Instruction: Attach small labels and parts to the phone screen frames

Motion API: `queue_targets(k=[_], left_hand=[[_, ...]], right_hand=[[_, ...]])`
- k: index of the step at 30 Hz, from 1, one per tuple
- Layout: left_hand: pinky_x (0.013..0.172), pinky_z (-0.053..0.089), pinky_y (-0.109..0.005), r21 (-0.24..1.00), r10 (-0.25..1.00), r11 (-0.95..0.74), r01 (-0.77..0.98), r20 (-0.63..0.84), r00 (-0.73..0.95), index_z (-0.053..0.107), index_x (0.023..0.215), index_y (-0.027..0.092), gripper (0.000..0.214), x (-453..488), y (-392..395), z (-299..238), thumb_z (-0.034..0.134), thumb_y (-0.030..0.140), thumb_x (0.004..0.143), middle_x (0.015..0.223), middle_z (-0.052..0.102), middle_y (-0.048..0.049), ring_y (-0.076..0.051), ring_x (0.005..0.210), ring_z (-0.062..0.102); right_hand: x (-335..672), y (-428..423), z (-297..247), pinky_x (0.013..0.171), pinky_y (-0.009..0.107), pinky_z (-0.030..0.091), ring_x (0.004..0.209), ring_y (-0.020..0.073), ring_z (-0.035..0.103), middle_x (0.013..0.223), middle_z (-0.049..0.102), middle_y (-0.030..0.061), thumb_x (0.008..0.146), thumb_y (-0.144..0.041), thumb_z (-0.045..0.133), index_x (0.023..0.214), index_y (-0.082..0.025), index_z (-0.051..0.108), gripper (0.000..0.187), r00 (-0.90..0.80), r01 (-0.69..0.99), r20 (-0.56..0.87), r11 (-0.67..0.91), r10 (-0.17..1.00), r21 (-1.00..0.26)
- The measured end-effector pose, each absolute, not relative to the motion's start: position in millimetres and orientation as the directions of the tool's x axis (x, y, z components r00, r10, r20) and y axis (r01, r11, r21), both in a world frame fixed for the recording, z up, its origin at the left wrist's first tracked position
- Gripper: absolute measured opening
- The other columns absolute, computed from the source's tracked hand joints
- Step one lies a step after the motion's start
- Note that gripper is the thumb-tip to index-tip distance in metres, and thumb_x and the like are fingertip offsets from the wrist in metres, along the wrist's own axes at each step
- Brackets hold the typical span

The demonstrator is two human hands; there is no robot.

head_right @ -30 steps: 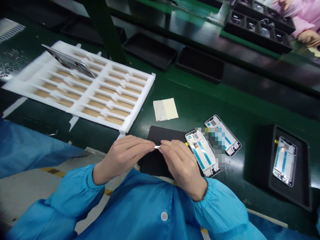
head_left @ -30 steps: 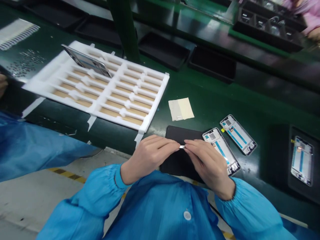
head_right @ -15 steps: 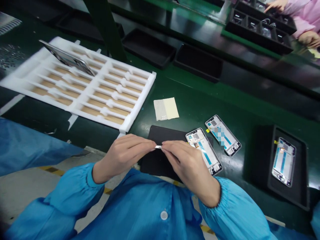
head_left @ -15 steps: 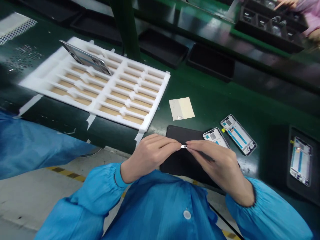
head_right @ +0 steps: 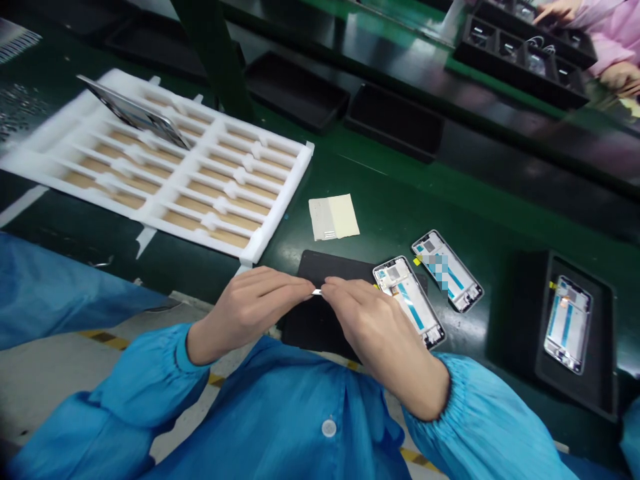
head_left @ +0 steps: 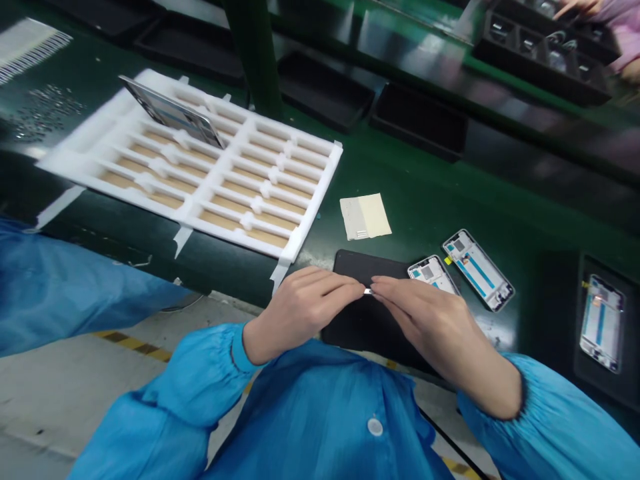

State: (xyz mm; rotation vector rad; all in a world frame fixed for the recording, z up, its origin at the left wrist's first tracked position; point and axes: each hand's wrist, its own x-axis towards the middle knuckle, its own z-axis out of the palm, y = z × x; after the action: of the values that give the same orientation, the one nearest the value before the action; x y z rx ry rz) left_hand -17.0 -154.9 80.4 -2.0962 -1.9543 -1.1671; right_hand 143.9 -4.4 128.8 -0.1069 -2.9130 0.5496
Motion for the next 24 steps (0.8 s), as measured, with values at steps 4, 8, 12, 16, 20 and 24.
queue_targets(k=[4,8,12,16,20,24], left_hand=[[0.075,0.053,-0.028,0.453,0.839,-0.214,0.865,0.539,-0.075,0.062,0.105,0.013,0.014,-17.0,-156.1,80.8,0.055,0.008,0.095,0.102,0.073,-0.0048,-0.017,0.089,0.07],[0.076,0.053,-0.028,0.458,0.839,-0.219,0.861,0.54,-0.074,0.062,0.105,0.013,0.014,-17.1,-155.6,81.6,0.052,0.009,0.096,0.102,0.073,-0.0046,-0.016,0.089,0.069],[0.079,0.053,-0.029,0.46,0.85,-0.213,0.862,0.522,-0.068,0.061,0.105,0.013,0.014,-17.4,-156.5,81.9,0.052,0.009,0.096,0.103,0.073,-0.0048,-0.016,0.091,0.069],[0.081,0.052,-0.03,0.44,0.868,-0.208,0.874,0.495,-0.042,0.06,0.109,0.012,0.016,-16.8,-158.9,81.8,0.054,0.007,0.095,0.106,0.071,-0.0058,-0.017,0.093,0.068],[0.079,0.051,-0.03,0.418,0.877,-0.194,0.887,0.479,-0.035,0.06,0.111,0.013,0.019,-17.1,-158.2,80.4,0.055,0.008,0.094,0.106,0.071,-0.0051,-0.018,0.092,0.067],[0.084,0.052,-0.03,0.481,0.866,-0.201,0.853,0.494,-0.074,0.061,0.113,0.015,0.02,-19.7,-151.8,78.4,0.054,0.01,0.095,0.106,0.072,-0.0049,-0.018,0.094,0.068]], right_hand=[[151.0,-10.3,116.3,0.097,0.037,0.057,0.114,0.0228,0.064,0.132,0.062,0.0138,0.094,-0.014,0.058,0.136,-0.012,0.051,0.042,-0.955,0.036,0.265,0.937,0.135,-0.347],[162.7,-14.3,104.9,0.105,0.038,0.053,0.12,0.0223,0.061,0.132,0.062,0.0129,0.088,-0.006,0.064,0.141,-0.015,0.047,0.056,-0.906,0.002,0.407,0.96,0.121,-0.281],[169.3,-13.0,98.0,0.106,0.044,0.052,0.121,0.0269,0.06,0.132,0.06,0.0164,0.086,-0.002,0.064,0.136,-0.007,0.051,0.051,-0.918,-0.09,0.397,0.979,-0.011,-0.181],[167.3,-11.2,93.0,0.102,0.049,0.054,0.119,0.0315,0.06,0.13,0.062,0.0183,0.087,0.0,0.061,0.132,-0.003,0.054,0.046,-0.906,-0.145,0.414,0.982,-0.083,-0.119],[161.1,-11.7,91.3,0.098,0.04,0.055,0.113,0.0238,0.064,0.123,0.067,0.0147,0.086,0.0,0.063,0.125,-0.01,0.059,0.041,-0.873,-0.073,0.473,0.928,0.118,-0.366],[158.3,-9.5,93.0,0.096,0.035,0.054,0.11,0.0199,0.064,0.119,0.068,0.0106,0.088,-0.005,0.063,0.119,-0.018,0.062,0.033,-0.837,-0.005,0.454,0.826,0.304,-0.563]])
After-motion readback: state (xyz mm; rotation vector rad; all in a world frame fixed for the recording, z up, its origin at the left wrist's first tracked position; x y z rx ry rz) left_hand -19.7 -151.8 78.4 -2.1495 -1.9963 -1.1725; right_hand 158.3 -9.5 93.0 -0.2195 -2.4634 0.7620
